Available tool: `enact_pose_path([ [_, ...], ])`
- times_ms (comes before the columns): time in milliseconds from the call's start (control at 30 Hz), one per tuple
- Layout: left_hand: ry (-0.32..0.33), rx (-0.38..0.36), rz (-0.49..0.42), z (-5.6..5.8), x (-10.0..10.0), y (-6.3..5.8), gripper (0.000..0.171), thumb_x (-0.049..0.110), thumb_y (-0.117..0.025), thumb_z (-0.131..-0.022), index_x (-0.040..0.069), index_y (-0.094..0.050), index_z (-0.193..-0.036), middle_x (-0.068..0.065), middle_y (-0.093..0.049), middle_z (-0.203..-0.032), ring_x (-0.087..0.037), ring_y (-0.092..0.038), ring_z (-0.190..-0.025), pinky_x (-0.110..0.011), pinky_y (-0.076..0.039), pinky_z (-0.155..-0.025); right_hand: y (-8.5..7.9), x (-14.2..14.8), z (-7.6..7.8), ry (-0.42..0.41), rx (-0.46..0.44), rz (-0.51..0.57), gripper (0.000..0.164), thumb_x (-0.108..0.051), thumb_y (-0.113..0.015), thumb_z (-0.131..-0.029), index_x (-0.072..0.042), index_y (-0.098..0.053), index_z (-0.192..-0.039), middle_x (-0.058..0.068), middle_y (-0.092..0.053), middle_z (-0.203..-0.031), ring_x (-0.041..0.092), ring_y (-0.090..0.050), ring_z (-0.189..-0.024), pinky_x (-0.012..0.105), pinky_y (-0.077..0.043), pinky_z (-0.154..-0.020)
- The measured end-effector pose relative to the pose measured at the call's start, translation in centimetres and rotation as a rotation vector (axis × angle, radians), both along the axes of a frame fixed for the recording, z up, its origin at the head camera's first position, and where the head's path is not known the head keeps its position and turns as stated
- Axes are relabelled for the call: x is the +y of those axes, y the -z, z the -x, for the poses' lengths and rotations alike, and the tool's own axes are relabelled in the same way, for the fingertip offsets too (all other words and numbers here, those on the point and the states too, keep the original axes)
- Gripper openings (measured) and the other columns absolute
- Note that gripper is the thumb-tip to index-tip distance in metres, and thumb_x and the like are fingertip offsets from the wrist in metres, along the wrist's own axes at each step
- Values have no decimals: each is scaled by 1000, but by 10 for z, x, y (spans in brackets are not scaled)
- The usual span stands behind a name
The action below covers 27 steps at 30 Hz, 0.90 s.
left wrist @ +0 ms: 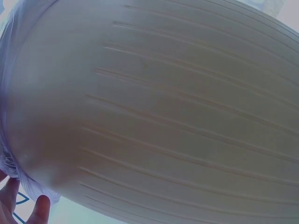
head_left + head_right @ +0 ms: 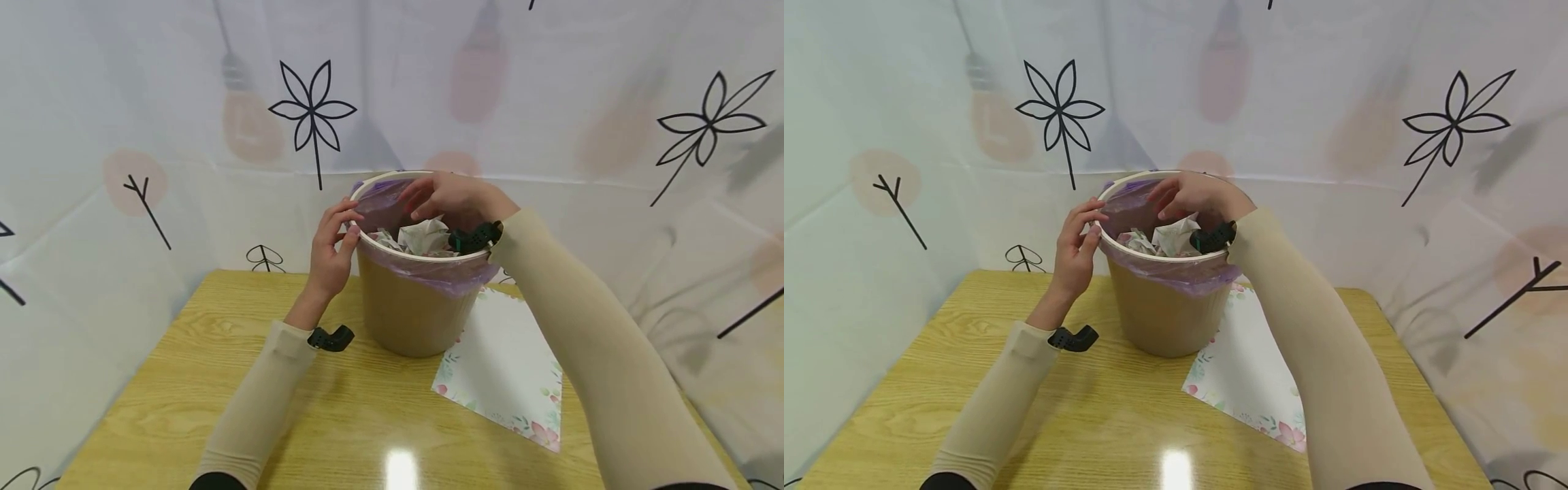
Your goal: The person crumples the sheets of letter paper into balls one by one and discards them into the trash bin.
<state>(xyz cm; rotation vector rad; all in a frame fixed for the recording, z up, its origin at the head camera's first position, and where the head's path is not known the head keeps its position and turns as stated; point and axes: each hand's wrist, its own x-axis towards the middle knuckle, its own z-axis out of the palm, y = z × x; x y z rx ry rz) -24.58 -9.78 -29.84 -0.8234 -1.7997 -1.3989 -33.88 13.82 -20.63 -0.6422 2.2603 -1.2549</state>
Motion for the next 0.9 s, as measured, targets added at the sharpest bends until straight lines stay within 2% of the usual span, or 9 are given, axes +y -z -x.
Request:
enact_pose_path([
  [33,-2,1,2,0,0,0,18,-3,-51,-95,-11,-61,-108,-32,-51,-131,-44,-37,-137,-39,-50,-83,-1,0,0,-17,37,-22,47,4,-63,-91,1,-54,-137,23,-53,-136,35,-51,-123,52,-38,-106],
  [133,-2,2,7,0,0,0,19,-4,-51,-95,-12,-61,-109,-32,-51,-132,-44,-38,-136,-40,-50,-82,-5,1,-2,-31,64,-10,45,4,-63,-91,3,-56,-136,24,-55,-135,32,-54,-121,46,-42,-104],
  [267,7,5,8,0,0,0,19,-3,-51,-96,-13,-60,-109,-33,-50,-133,-45,-37,-137,-49,-50,-81,-12,6,-8,11,-2,89,43,7,-62,-91,3,-59,-133,24,-55,-136,35,-55,-118,45,-48,-97],
  [467,10,0,3,0,0,0,19,-4,-50,-96,-13,-60,-110,-34,-49,-133,-46,-36,-137,-58,-49,-79,-29,28,-6,-59,217,15,40,-1,-64,-94,2,-59,-134,19,-62,-129,29,-59,-119,33,-51,-94],
  [600,3,8,4,6,-2,6,20,-1,-50,-98,-13,-60,-110,-32,-50,-134,-44,-36,-138,-56,-50,-79,-38,52,-11,-11,241,22,41,-8,-65,-95,-5,-59,-136,13,-65,-127,23,-60,-116,27,-49,-95],
  [700,2,5,4,6,-2,7,20,-1,-50,-98,-13,-60,-110,-31,-50,-134,-43,-37,-138,-50,-50,-79,-43,72,-19,34,257,37,41,-11,-66,-96,-6,-59,-136,13,-64,-128,21,-62,-114,26,-49,-94],
  [900,-12,4,20,0,-1,1,20,-4,-50,-96,-14,-60,-110,-32,-51,-134,-43,-38,-137,-44,-50,-82,-45,114,-37,98,312,14,40,-13,-65,-98,-7,-57,-137,6,-65,-126,16,-62,-113,22,-50,-91],
])
